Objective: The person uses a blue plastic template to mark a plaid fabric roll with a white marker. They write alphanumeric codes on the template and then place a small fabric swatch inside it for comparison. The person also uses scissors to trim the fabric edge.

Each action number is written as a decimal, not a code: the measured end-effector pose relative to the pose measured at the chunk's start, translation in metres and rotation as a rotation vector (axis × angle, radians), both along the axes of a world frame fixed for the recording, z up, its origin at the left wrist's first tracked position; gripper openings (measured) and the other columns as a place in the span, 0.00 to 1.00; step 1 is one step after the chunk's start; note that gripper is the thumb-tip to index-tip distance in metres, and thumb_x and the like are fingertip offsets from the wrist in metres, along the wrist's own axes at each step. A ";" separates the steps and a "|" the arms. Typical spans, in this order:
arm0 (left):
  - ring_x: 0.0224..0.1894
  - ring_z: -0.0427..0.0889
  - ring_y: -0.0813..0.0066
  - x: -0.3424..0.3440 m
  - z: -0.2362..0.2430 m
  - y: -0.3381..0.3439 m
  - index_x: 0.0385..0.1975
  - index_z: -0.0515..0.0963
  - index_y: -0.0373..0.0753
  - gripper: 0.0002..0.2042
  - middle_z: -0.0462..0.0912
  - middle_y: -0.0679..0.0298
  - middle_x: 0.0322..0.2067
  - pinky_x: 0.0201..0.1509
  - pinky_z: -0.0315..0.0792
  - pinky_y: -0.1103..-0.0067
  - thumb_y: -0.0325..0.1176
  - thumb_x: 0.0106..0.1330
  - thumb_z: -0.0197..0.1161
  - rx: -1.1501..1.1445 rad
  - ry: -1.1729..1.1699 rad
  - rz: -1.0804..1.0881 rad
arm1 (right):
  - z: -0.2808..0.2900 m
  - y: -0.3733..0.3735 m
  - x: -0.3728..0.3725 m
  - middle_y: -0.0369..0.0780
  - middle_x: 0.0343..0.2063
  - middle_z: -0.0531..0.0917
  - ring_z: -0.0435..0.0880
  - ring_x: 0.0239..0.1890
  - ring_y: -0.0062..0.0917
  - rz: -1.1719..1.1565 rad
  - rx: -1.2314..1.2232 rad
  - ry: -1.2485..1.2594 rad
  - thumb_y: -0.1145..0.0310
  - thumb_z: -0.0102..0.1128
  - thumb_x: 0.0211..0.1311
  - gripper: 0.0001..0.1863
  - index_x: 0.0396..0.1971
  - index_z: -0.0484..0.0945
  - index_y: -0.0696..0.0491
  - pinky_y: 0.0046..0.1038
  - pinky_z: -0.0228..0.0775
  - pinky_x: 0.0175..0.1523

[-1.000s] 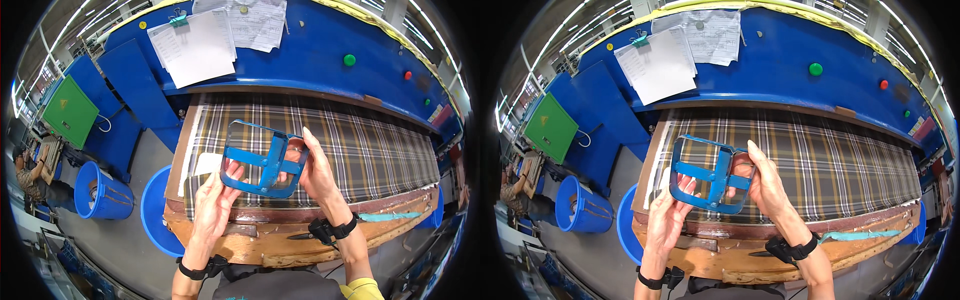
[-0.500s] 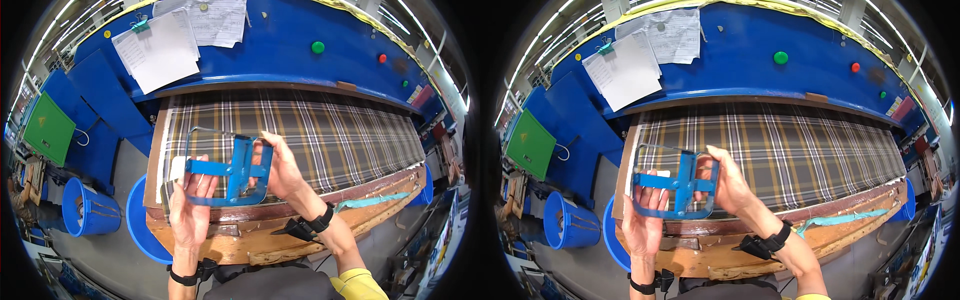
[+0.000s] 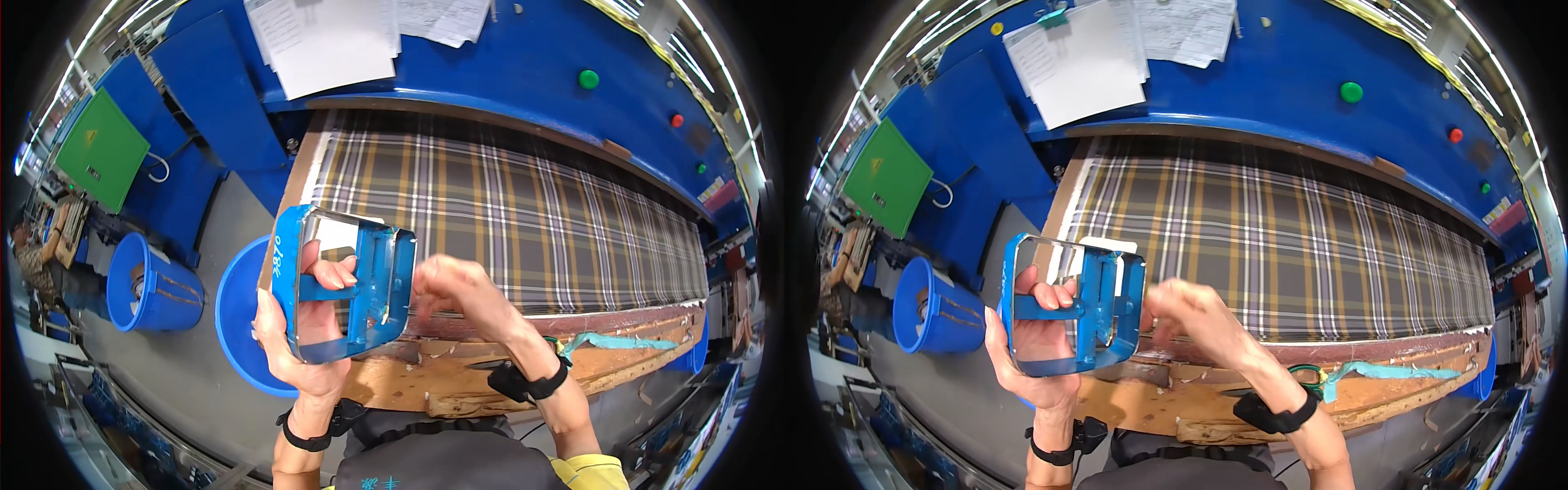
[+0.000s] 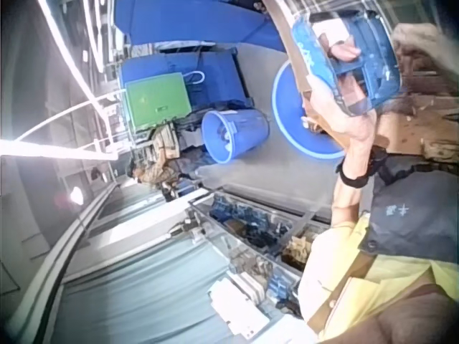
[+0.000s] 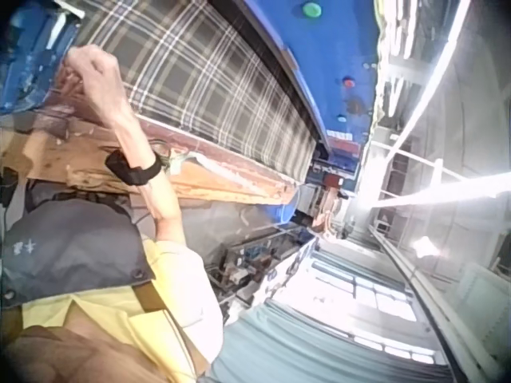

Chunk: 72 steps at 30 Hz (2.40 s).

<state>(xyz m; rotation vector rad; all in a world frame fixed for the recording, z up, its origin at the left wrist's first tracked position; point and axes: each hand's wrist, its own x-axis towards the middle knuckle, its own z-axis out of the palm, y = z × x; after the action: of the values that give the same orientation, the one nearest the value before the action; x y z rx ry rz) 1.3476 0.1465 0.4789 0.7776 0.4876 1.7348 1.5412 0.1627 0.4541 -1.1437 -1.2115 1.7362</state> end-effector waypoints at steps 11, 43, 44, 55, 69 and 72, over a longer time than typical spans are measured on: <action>0.34 0.73 0.63 -0.050 -0.017 -0.053 0.54 0.69 0.23 0.32 0.73 0.55 0.29 0.54 0.68 0.59 0.50 0.72 0.34 0.058 0.516 0.194 | -0.028 -0.048 -0.080 0.30 0.13 0.67 0.61 0.19 0.13 0.076 0.150 -0.180 0.69 0.57 0.66 0.14 0.21 0.72 0.60 0.25 0.55 0.22; 0.37 0.70 0.66 -0.173 -0.051 -0.159 0.54 0.70 0.24 0.29 0.71 0.57 0.30 0.54 0.66 0.64 0.46 0.73 0.35 -0.164 0.495 0.790 | -0.048 0.053 -0.124 0.51 0.20 0.75 0.76 0.30 0.47 0.231 0.856 -1.015 0.62 0.72 0.50 0.21 0.30 0.71 0.62 0.41 0.69 0.39; 0.37 0.70 0.66 -0.173 -0.051 -0.166 0.54 0.70 0.24 0.28 0.71 0.57 0.30 0.54 0.66 0.64 0.46 0.73 0.35 -0.170 0.488 0.818 | -0.039 0.049 -0.129 0.51 0.20 0.77 0.78 0.29 0.47 0.253 0.798 -0.992 0.63 0.70 0.51 0.19 0.30 0.72 0.61 0.41 0.70 0.37; 0.37 0.74 0.66 -0.150 -0.053 -0.277 0.53 0.71 0.21 0.28 0.75 0.54 0.30 0.53 0.70 0.65 0.44 0.72 0.38 -0.349 0.419 1.229 | 0.060 0.001 -0.136 0.43 0.59 0.73 0.77 0.53 0.22 -0.266 1.127 -0.370 0.76 0.57 0.65 0.24 0.62 0.67 0.58 0.22 0.69 0.58; 0.41 0.71 0.68 -0.183 -0.071 -0.382 0.56 0.68 0.25 0.28 0.74 0.59 0.34 0.57 0.66 0.68 0.47 0.74 0.34 -0.443 0.135 1.369 | 0.091 -0.093 -0.134 0.53 0.49 0.78 0.80 0.48 0.37 -0.602 1.590 0.233 0.81 0.55 0.64 0.19 0.55 0.70 0.63 0.35 0.75 0.57; 0.42 0.72 0.68 -0.205 -0.073 -0.401 0.56 0.68 0.25 0.28 0.74 0.59 0.34 0.57 0.66 0.67 0.47 0.74 0.34 -0.435 0.173 1.392 | 0.093 -0.106 -0.161 0.52 0.48 0.79 0.80 0.46 0.35 -0.590 1.672 0.320 0.82 0.56 0.63 0.17 0.52 0.72 0.63 0.34 0.75 0.56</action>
<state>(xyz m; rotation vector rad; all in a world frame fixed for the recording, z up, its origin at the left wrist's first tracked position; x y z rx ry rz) 1.1426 -0.2547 0.4062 0.1916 1.7407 2.6204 1.3804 0.0572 0.5473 -0.0880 -1.3325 0.0983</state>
